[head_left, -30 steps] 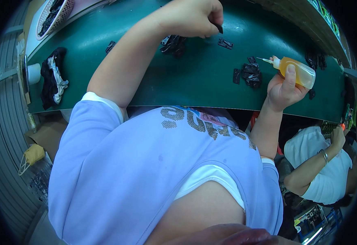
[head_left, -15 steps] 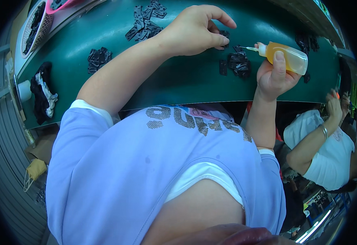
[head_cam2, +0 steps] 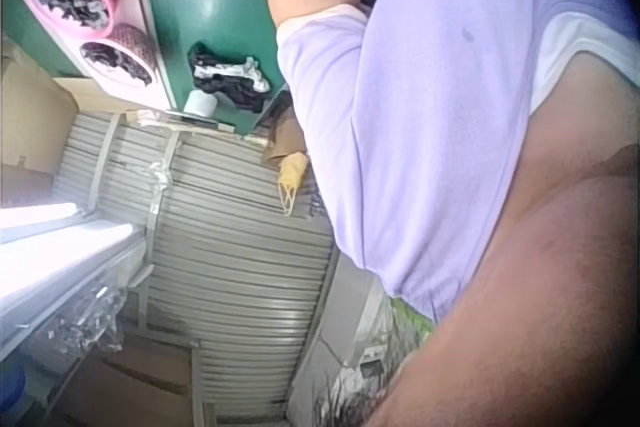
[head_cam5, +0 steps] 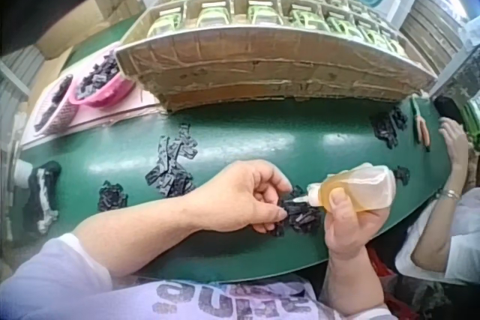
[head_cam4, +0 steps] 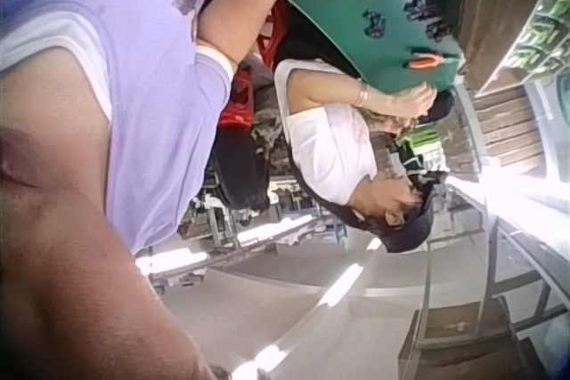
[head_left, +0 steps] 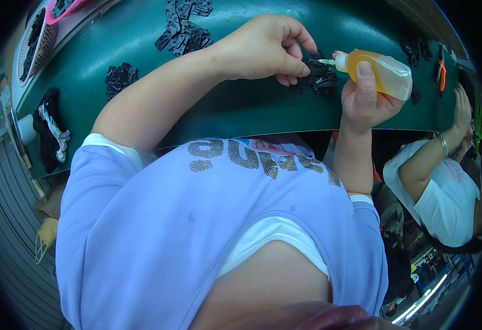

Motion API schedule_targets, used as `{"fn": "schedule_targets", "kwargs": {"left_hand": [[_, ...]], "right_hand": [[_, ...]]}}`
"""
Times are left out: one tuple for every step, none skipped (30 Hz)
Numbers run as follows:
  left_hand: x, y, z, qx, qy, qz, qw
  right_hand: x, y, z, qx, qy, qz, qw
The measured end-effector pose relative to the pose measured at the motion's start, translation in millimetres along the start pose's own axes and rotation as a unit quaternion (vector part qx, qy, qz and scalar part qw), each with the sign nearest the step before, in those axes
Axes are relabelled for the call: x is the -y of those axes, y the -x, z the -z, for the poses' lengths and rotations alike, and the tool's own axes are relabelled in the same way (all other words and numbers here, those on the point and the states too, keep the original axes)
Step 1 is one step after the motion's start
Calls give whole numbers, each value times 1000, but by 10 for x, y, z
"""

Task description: The person picks up small plastic pieces from the workbench, applies liquid to them using a needle-tip squeeze bottle, and places them on the table.

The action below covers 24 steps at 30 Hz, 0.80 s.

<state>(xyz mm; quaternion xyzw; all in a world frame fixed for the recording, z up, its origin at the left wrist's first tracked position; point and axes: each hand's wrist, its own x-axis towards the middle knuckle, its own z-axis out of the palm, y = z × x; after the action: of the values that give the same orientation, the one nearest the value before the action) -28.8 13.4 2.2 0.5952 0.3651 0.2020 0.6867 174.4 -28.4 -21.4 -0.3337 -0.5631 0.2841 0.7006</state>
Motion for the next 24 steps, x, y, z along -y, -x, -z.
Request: {"fn": "schedule_targets", "kwargs": {"left_hand": [[-12,1,4,7,-2,3,1000],[-16,2,5,15,-4,6,1000],[-14,1,8,15,-3,7,1000],[-7,-4,12,17,1,6,1000],[-1,-8,15,19,4,5,1000],[3,-9,15,19,5,6,1000],[5,-12,16,20,9,8,1000],[7,-14,15,22,13,9,1000],[6,-15,15,22,13,9,1000],[6,-16,15,22,7,8,1000],[6,-17,14,22,0,7,1000],[5,-19,12,22,1,7,1000],[0,-16,12,22,2,9,1000],[-3,-15,11,23,3,10,1000],[-3,-15,8,23,3,10,1000],[5,-20,4,18,6,3,1000],[13,-24,1,14,9,-3,1000],[21,-29,0,14,10,-3,1000],[28,-33,0,15,9,-5,1000],[32,-35,2,17,9,-7,1000],[32,-35,7,17,9,-8,1000],[30,-32,8,22,6,-5,1000],[27,-28,8,26,3,-3,1000],[24,-23,6,25,2,-3,1000]], "right_hand": [[-10,0,22,11,22,3,1000],[-11,4,20,11,23,2,1000],[-9,6,14,5,22,2,1000],[-10,6,8,1,20,2,1000],[-6,6,-6,1,20,1,1000],[1,6,-24,-1,22,5,1000],[5,6,-33,-4,24,10,1000],[0,7,-23,-3,24,10,1000],[-10,6,-6,1,20,4,1000],[-18,7,7,6,17,-1,1000],[-20,5,14,6,17,-2,1000],[-19,1,18,11,22,6,1000],[-17,-5,16,17,28,13,999],[-13,-6,12,17,27,13,999],[-8,-6,6,13,23,10,1000],[-7,-4,0,10,20,6,1000],[-5,-4,-11,10,20,6,1000],[-4,-4,-26,7,18,6,1000],[0,-5,-34,4,16,6,1000],[-1,-7,-27,4,17,6,1000],[-6,-12,-14,15,31,10,999],[-9,-9,-3,24,45,16,999],[-2,-3,-17,24,44,16,999],[9,4,-44,13,42,14,999]]}}
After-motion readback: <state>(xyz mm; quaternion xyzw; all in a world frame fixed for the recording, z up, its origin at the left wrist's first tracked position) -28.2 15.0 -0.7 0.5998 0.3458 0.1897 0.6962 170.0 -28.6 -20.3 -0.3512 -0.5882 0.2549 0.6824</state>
